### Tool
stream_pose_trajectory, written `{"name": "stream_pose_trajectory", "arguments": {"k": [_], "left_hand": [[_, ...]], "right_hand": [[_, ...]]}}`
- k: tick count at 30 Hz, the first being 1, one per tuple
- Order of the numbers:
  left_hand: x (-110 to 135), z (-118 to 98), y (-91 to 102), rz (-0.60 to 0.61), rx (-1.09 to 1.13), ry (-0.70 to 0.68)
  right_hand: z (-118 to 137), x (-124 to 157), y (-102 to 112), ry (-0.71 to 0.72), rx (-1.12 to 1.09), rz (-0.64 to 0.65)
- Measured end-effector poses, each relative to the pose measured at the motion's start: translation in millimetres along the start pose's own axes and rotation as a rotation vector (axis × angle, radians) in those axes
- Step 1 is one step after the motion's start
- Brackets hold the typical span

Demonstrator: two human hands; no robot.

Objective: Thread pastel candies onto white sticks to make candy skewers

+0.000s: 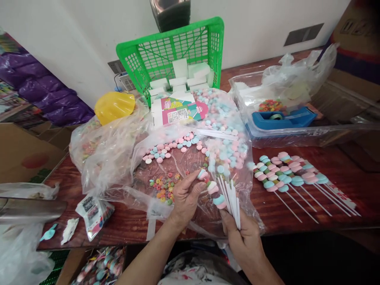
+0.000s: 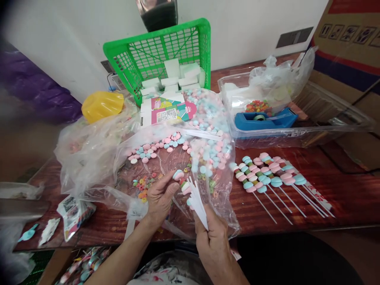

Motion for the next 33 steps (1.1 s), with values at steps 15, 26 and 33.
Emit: {"name": "stream_pose_trajectory", "arguments": {"k": [15,26,33], "left_hand": [[-5.6,-21.6,-9.9,0.122,-0.159,-0.247],[-5.5,-2.7,-12.2,0.067,0.164,0.014],[3.4,3.6,-55.1,0.115,0.583,0.47]], "right_hand": [[-11.7,-2.5,-1.3,-0.08,-0.055,0.096],[-10.5,-11.0,-3.7,0.006,0.093,0.091],[2.7,-10.6,-9.2,0.036,0.091,0.15]]}}
Point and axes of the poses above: each hand's wrist, its own x-axis away from the middle knuckle, its own y-axis out of the back of the hand, z = x × y, the point moved 8 cm from there along -x, towards the middle knuckle, and after that the axes turned 7 degrees about -x, right-handed, at the moved point
